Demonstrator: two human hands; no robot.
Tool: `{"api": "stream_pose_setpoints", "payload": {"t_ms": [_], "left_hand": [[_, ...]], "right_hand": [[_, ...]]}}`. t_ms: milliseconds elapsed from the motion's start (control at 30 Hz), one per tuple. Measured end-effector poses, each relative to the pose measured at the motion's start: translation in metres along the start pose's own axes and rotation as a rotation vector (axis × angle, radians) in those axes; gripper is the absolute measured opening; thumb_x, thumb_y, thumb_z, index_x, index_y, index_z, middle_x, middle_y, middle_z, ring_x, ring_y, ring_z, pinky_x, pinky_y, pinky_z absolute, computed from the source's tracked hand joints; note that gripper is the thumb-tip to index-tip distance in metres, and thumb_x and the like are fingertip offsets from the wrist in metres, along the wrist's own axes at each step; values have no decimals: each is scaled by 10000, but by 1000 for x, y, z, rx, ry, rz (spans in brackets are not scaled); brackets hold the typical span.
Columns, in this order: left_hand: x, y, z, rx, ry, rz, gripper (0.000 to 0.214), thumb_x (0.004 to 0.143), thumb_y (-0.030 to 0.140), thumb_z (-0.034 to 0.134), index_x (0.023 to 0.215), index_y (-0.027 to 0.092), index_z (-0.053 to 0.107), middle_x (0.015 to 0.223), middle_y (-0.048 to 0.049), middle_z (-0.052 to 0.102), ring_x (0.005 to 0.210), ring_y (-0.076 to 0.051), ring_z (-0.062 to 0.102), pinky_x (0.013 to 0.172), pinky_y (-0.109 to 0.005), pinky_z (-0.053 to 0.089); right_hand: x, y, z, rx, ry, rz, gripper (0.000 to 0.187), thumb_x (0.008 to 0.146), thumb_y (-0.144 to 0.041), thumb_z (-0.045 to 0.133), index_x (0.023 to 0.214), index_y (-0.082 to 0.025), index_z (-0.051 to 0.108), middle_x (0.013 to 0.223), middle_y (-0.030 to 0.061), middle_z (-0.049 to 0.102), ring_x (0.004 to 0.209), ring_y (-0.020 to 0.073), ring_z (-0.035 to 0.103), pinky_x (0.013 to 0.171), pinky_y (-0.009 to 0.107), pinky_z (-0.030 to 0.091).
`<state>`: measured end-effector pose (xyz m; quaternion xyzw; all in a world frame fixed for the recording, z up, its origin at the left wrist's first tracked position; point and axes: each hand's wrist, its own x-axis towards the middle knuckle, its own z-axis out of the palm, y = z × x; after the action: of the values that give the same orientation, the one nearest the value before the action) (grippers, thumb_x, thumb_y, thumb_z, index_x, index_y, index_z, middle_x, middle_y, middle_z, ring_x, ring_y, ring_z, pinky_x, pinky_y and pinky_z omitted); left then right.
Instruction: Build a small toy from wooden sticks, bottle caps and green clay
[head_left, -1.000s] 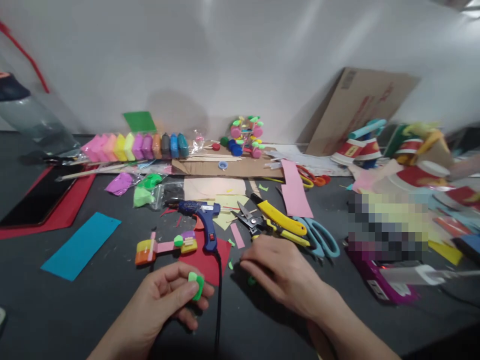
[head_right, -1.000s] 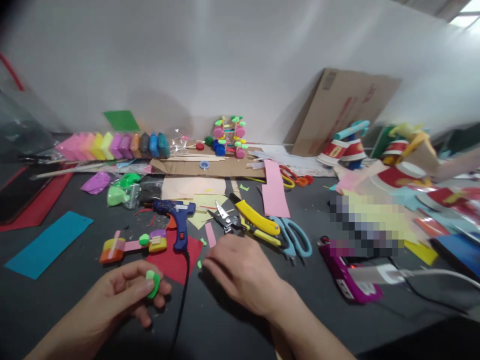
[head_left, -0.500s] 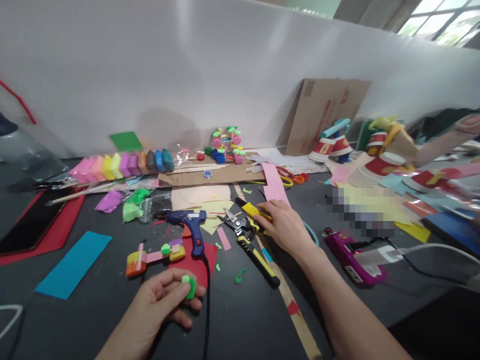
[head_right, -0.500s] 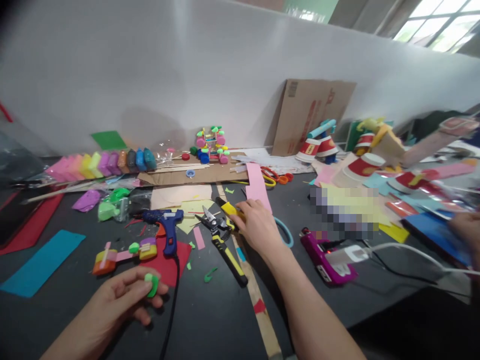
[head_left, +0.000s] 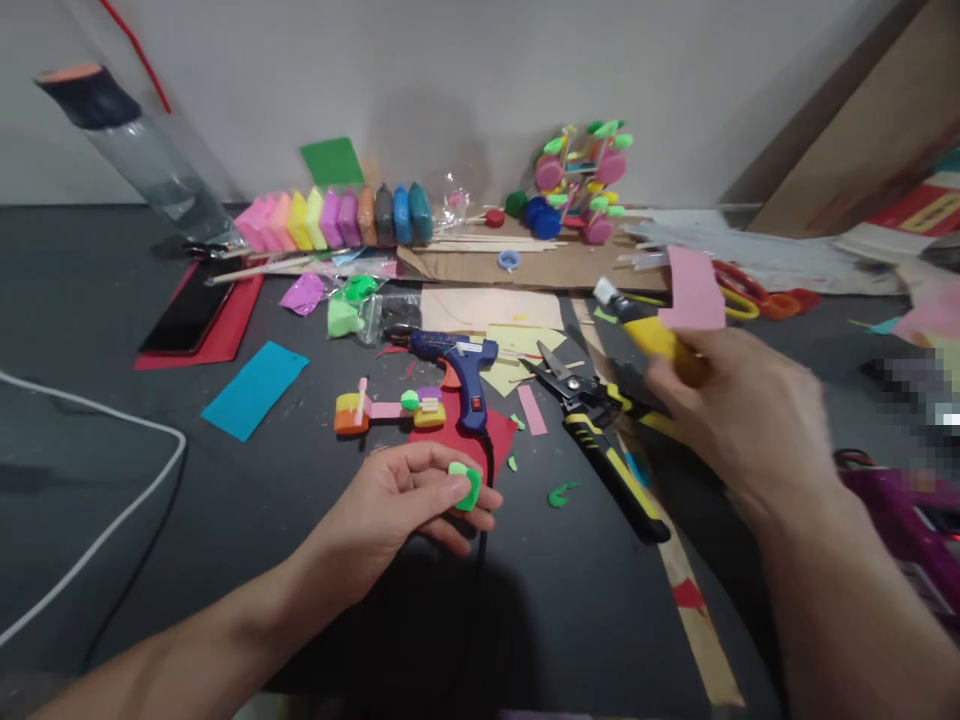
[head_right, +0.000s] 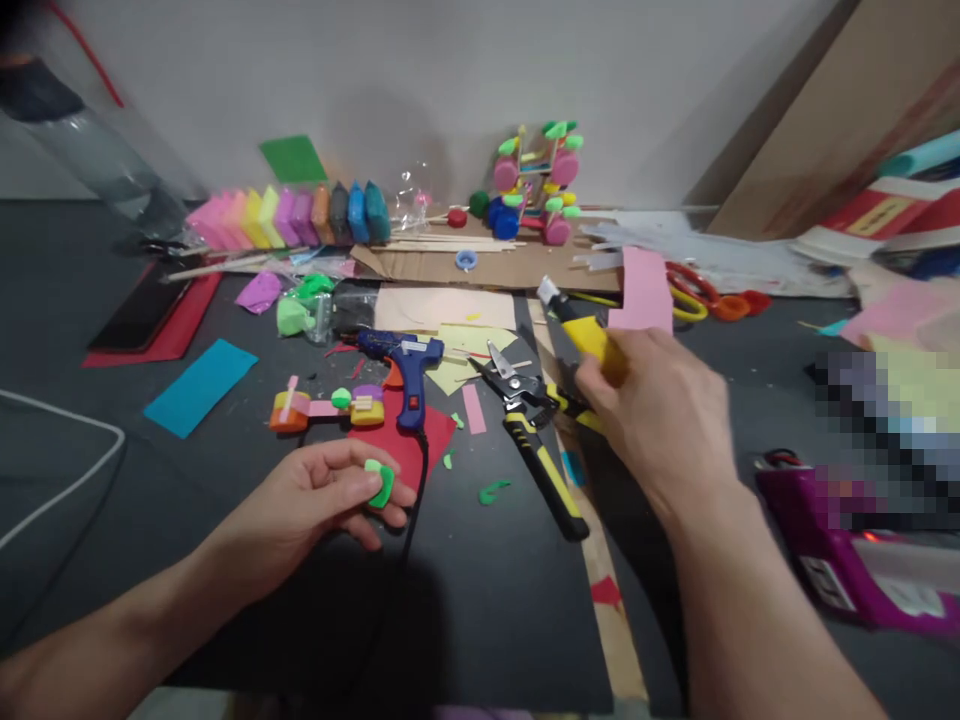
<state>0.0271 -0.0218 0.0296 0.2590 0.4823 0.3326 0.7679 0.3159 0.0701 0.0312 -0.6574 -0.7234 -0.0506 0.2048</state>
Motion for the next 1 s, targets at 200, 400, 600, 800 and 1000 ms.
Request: {"api": "stream_pose_setpoints", "payload": {"t_ms": [200,400,600,800,1000], "left_hand": [[-1,2,-7,-95,5,-1,173,752,261,800,784,143,677,824,-71,780,675,-134,694,563,-199,537],[-1,2,-13,-126,-31,-4,68,820,229,748,810,163,735,788,-20,758,646,-97,672,564,-172,537],[0,5,-13,-99,42,39,41,807,229,763,790,191,769,749,-9,756,663,-110,686,580,-171,529],[1,6,-15,-26,112,88,16,784,222,775,779,209,783,707,16,717,619,-88,633,567,-157,516],[1,5,-15,-56,131,109,31,805,252,774,797,226,789,673,35,688,627,-74,621,576,-139,535]], "right_hand": [[-32,-45,-25,319,-27,-113,287,922,-544,553,1079,-328,659,959,41,714,751,257,664,612,382,506],[-52,-66,-21,367,-232,-592,341,982,-491,478,1242,-287,560,913,67,734,738,224,721,578,303,562],[-62,-65,-13,339,-262,-600,364,990,-485,453,1256,-262,566,930,53,772,717,212,747,519,302,562],[-76,-56,-9,297,-351,-543,368,958,-491,481,1256,-306,592,999,30,773,778,238,751,561,346,584],[-74,-57,-9,339,-481,-446,338,955,-442,503,1268,-328,560,1023,11,760,784,220,740,627,315,589]]}}
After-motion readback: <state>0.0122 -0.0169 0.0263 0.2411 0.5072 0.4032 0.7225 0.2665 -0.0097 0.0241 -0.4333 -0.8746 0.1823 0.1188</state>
